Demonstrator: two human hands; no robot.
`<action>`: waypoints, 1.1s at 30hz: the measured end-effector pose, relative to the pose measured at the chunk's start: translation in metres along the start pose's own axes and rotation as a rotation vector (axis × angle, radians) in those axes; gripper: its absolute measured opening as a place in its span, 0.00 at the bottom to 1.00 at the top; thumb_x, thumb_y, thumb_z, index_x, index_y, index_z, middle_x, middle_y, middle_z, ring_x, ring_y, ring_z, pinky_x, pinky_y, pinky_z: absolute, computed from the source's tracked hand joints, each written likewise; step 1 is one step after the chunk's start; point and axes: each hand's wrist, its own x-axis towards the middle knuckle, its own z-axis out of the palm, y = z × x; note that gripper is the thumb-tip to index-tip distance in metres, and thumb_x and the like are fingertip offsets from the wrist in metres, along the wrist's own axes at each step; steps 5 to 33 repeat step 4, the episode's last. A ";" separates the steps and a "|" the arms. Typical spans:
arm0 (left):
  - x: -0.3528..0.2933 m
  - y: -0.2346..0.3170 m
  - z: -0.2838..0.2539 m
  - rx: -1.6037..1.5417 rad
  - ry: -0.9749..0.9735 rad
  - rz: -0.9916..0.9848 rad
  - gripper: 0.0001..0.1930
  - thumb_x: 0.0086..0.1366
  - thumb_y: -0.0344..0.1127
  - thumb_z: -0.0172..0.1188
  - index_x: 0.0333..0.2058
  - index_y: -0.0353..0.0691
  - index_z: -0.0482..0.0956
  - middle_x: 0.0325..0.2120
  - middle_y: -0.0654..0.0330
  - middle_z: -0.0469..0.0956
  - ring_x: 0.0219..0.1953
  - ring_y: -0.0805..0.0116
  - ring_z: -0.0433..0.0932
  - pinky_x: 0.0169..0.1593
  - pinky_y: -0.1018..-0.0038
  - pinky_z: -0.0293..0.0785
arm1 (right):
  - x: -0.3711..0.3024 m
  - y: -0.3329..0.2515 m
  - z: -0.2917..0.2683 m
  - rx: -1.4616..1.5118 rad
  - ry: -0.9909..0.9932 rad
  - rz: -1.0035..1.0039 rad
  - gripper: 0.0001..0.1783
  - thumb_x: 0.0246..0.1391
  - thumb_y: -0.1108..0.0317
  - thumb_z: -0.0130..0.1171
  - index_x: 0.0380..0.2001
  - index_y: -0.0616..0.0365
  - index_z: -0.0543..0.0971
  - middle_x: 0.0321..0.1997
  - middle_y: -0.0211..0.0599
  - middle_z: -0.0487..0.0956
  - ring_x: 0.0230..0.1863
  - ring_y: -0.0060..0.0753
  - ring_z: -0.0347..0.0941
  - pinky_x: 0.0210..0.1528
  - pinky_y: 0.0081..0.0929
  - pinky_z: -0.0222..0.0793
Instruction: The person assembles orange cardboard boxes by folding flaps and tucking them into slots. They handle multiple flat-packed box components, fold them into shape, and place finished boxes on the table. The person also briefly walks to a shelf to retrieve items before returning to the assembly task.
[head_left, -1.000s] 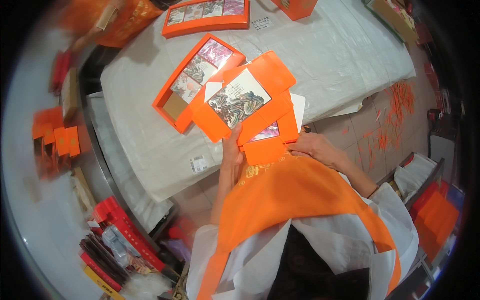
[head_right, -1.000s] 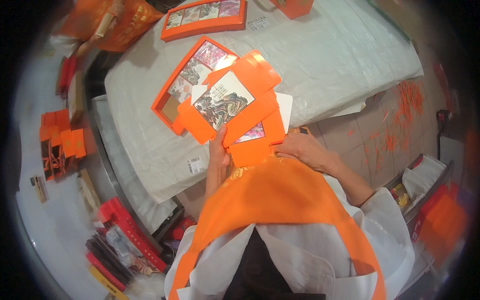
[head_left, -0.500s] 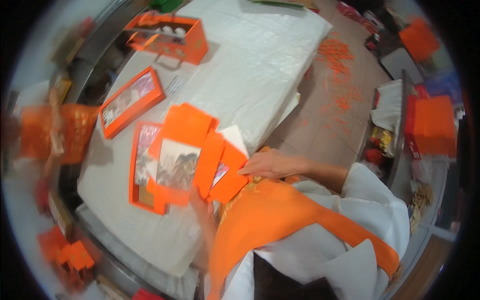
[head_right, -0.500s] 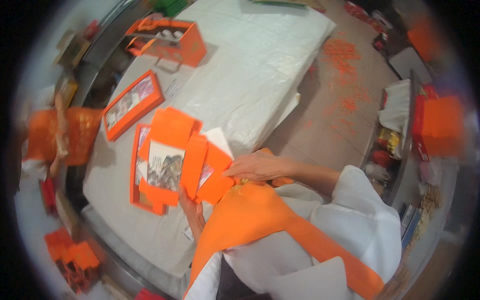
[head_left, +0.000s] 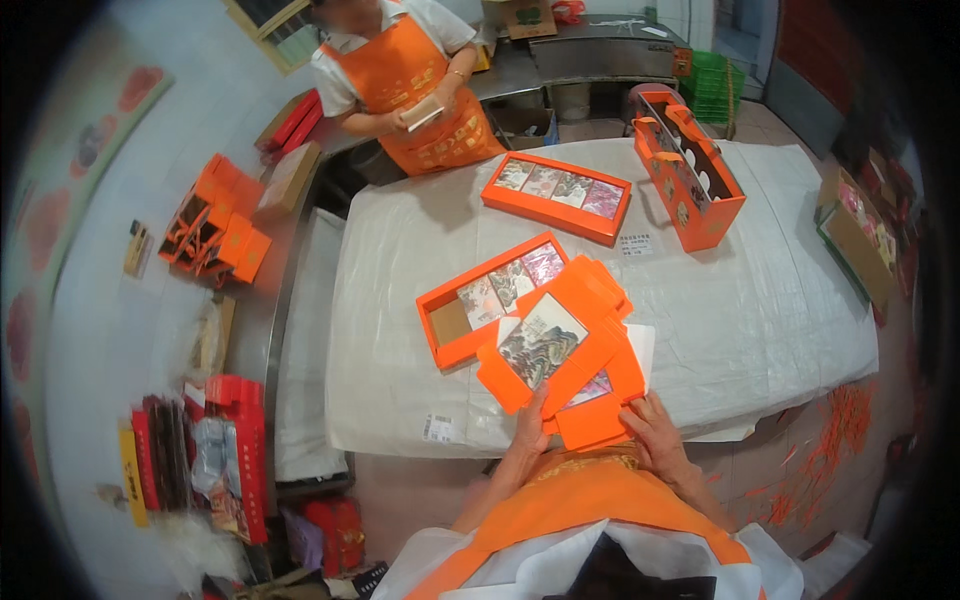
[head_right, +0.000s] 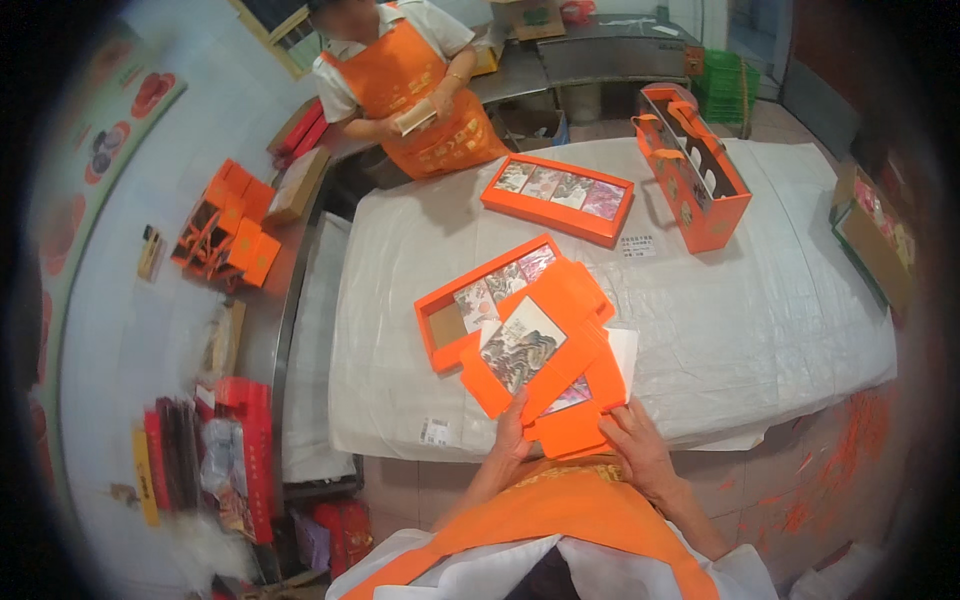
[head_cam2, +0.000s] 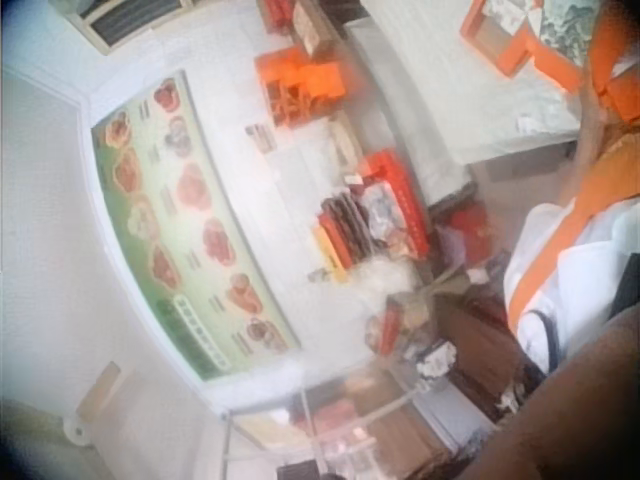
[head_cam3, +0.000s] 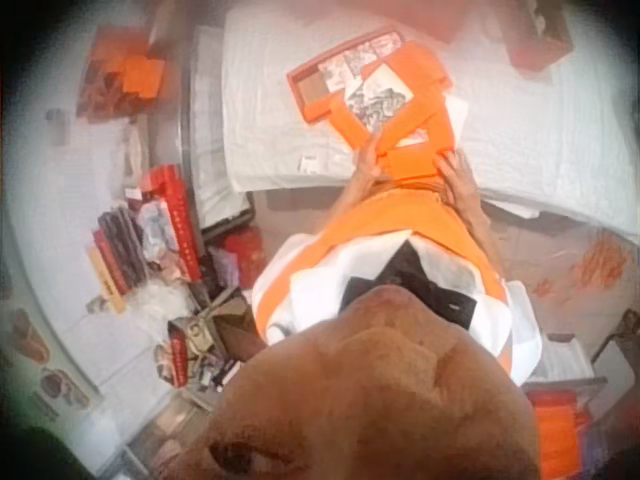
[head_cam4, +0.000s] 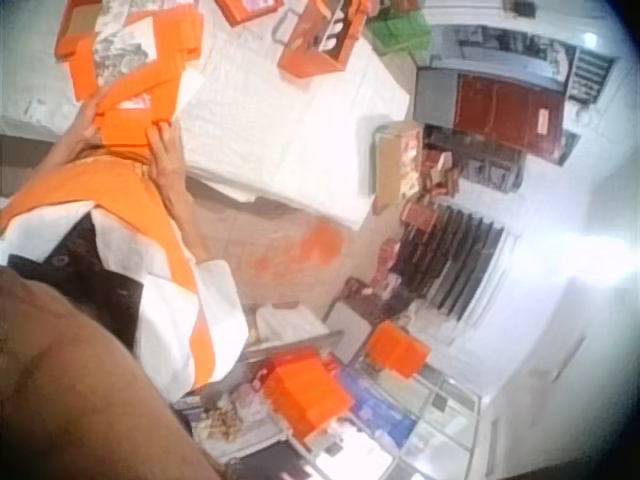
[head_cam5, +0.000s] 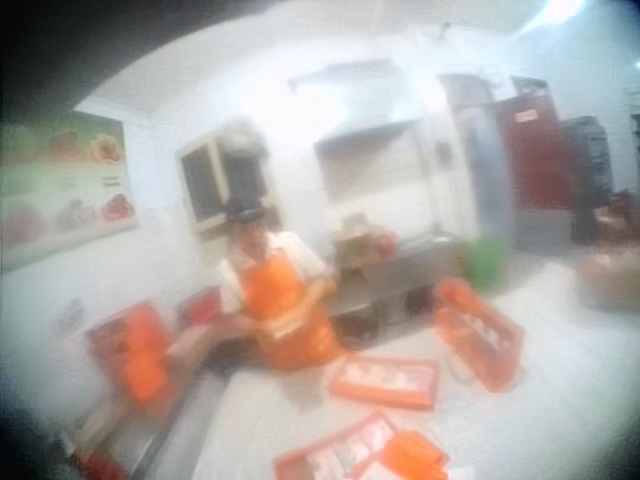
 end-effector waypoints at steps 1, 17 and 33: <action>-0.001 -0.002 -0.002 0.018 -0.004 0.046 0.14 0.62 0.41 0.57 0.43 0.39 0.72 0.37 0.60 0.77 0.36 0.68 0.78 0.37 0.70 0.78 | 0.002 0.011 0.000 0.091 0.036 -0.046 0.24 0.42 0.83 0.54 0.47 0.58 0.70 0.49 0.46 0.70 0.54 0.57 0.64 0.55 0.40 0.61; -0.006 0.005 -0.008 0.090 -0.047 0.124 0.22 0.60 0.41 0.60 0.50 0.39 0.68 0.41 0.58 0.77 0.41 0.67 0.77 0.44 0.67 0.76 | -0.008 0.029 0.006 0.295 0.121 0.068 0.17 0.53 0.78 0.52 0.47 0.58 0.70 0.55 0.48 0.66 0.60 0.55 0.59 0.55 0.39 0.62; -0.006 0.005 -0.008 0.090 -0.047 0.124 0.22 0.60 0.41 0.60 0.50 0.39 0.68 0.41 0.58 0.77 0.41 0.67 0.77 0.44 0.67 0.76 | -0.008 0.029 0.006 0.295 0.121 0.068 0.17 0.53 0.78 0.52 0.47 0.58 0.70 0.55 0.48 0.66 0.60 0.55 0.59 0.55 0.39 0.62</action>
